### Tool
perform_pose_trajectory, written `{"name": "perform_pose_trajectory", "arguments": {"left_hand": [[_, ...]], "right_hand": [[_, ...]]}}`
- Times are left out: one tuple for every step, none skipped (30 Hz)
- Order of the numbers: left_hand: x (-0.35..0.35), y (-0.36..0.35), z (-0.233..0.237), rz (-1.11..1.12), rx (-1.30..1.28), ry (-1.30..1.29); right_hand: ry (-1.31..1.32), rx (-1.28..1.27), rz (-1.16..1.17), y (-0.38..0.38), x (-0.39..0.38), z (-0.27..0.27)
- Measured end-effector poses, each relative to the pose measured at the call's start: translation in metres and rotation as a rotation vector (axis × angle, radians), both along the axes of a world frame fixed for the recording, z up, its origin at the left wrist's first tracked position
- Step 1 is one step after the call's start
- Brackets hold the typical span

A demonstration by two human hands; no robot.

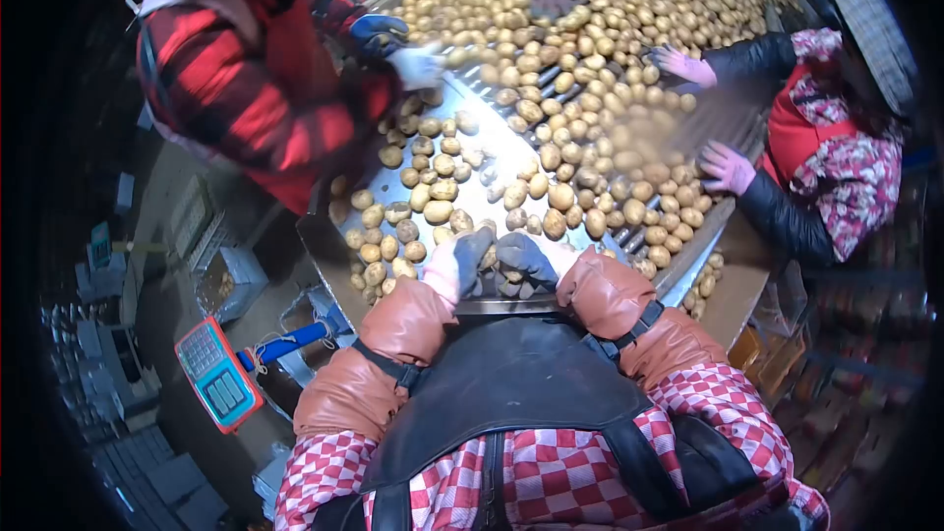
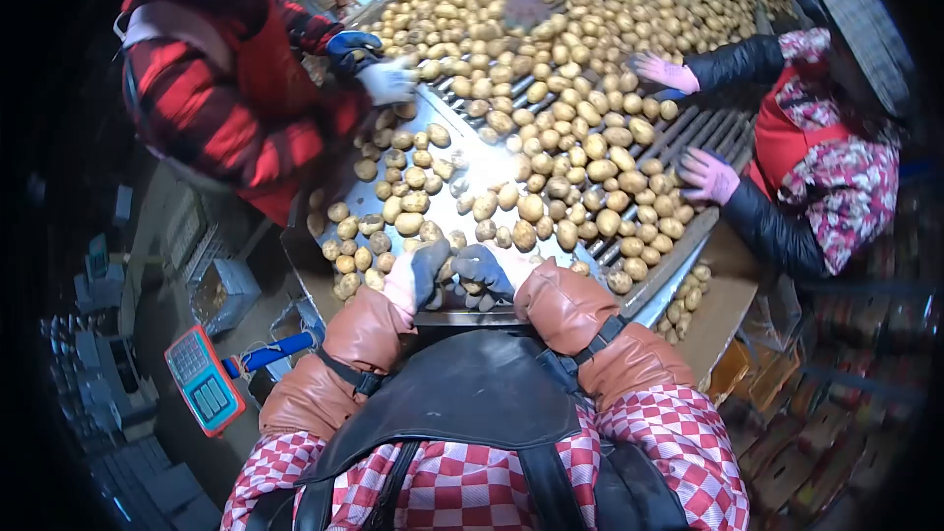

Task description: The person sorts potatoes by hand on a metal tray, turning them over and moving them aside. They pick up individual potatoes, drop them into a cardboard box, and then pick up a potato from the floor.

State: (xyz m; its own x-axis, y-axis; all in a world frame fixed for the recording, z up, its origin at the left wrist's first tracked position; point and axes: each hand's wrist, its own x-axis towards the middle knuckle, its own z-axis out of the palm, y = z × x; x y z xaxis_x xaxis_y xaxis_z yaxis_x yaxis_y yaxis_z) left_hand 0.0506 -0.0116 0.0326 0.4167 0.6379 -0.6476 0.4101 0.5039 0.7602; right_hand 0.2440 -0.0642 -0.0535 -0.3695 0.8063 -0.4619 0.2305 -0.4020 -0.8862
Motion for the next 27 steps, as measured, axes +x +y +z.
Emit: {"name": "perform_pose_trajectory", "arguments": {"left_hand": [[0.004, -0.003, -0.03, -0.094, 0.257, 0.039], [0.01, -0.003, -0.049, -0.14, 0.387, 0.108], [0.016, -0.004, -0.067, -0.184, 0.515, 0.177], [0.018, -0.006, -0.091, -0.158, 0.552, 0.204], [0.028, -0.004, -0.073, -0.17, 0.55, 0.204], [0.044, 0.002, -0.036, -0.264, 0.565, 0.307], [0.054, 0.002, -0.018, -0.359, 0.577, 0.409], [0.054, -0.004, -0.044, -0.294, 0.626, 0.494], [0.061, -0.004, -0.035, -0.31, 0.625, 0.491], [0.073, 0.002, -0.026, -0.205, 0.25, 0.217], [0.085, 0.01, -0.008, -0.094, -0.129, -0.05], [0.095, 0.024, 0.021, -0.595, 0.287, 0.109], [0.11, 0.028, 0.028, -0.495, -0.044, 0.095], [0.119, 0.037, -0.006, -0.634, 0.139, -0.056], [0.128, 0.044, -0.039, -0.765, 0.324, -0.216], [0.144, 0.053, -0.039, -0.937, 0.548, -0.182], [0.158, 0.061, -0.039, -1.102, 0.773, -0.146], [0.167, 0.056, -0.021, -0.603, 0.53, -0.46], [0.163, 0.053, -0.002, -0.437, 0.295, -0.469], [0.166, 0.057, 0.005, -0.376, 0.424, -0.375], [0.169, 0.061, 0.006, -0.314, 0.556, -0.281], [0.167, 0.061, 0.002, -0.329, 0.636, -0.312], [0.163, 0.059, -0.003, -0.341, 0.718, -0.341], [0.158, 0.051, -0.008, -0.476, 0.715, -0.242], [0.151, 0.047, -0.035, -0.525, 0.594, -0.431], [0.145, 0.034, -0.009, -0.664, 0.487, -0.328], [0.144, 0.022, 0.017, -0.794, 0.379, -0.224]], "right_hand": [[-0.107, 0.087, -0.033, -0.007, 0.002, 0.002], [-0.106, 0.081, -0.055, -0.014, 0.004, 0.007], [0.082, -0.07, -0.195, -0.021, 0.007, 0.016], [0.271, -0.218, -0.33, -0.027, 0.011, 0.024], [0.464, -0.361, -0.46, -0.03, 0.014, 0.027], [0.26, -0.133, -0.422, -0.034, 0.015, 0.021], [0.316, -0.068, -0.544, -0.045, 0.012, 0.018], [0.41, -0.091, -0.643, -0.051, 0.014, 0.019], [0.503, -0.112, -0.745, -0.056, 0.014, 0.029], [0.201, 0.003, -0.682, -0.059, 0.019, 0.04], [-0.102, 0.11, -0.607, -0.061, 0.023, 0.057], [-0.176, 0.391, -0.667, -0.064, 0.023, 0.063], [-0.067, 0.272, -0.712, -0.064, 0.03, 0.062], [-0.011, 0.293, -0.745, -0.066, 0.037, 0.067], [0.044, 0.318, -0.778, -0.069, 0.045, 0.073], [0.146, 0.228, -0.805, -0.072, 0.052, 0.077], [0.308, 0.245, -0.846, -0.076, 0.062, 0.062], [0.339, 0.263, -0.949, -0.078, 0.066, 0.068], [0.37, 0.28, -1.056, -0.079, 0.07, 0.074], [0.344, 0.279, -1.097, -0.082, 0.08, 0.067], [0.297, 0.243, -1.133, -0.088, 0.084, 0.071], [0.275, 0.23, -1.152, -0.09, 0.086, 0.075], [0.257, 0.218, -1.167, -0.09, 0.086, 0.079], [0.215, 0.272, -1.145, -0.091, 0.085, 0.079], [0.225, 0.268, -1.152, -0.092, 0.085, 0.074], [0.245, 0.184, -1.097, -0.091, 0.086, 0.067], [0.263, 0.104, -1.036, -0.089, 0.089, 0.058]]}}
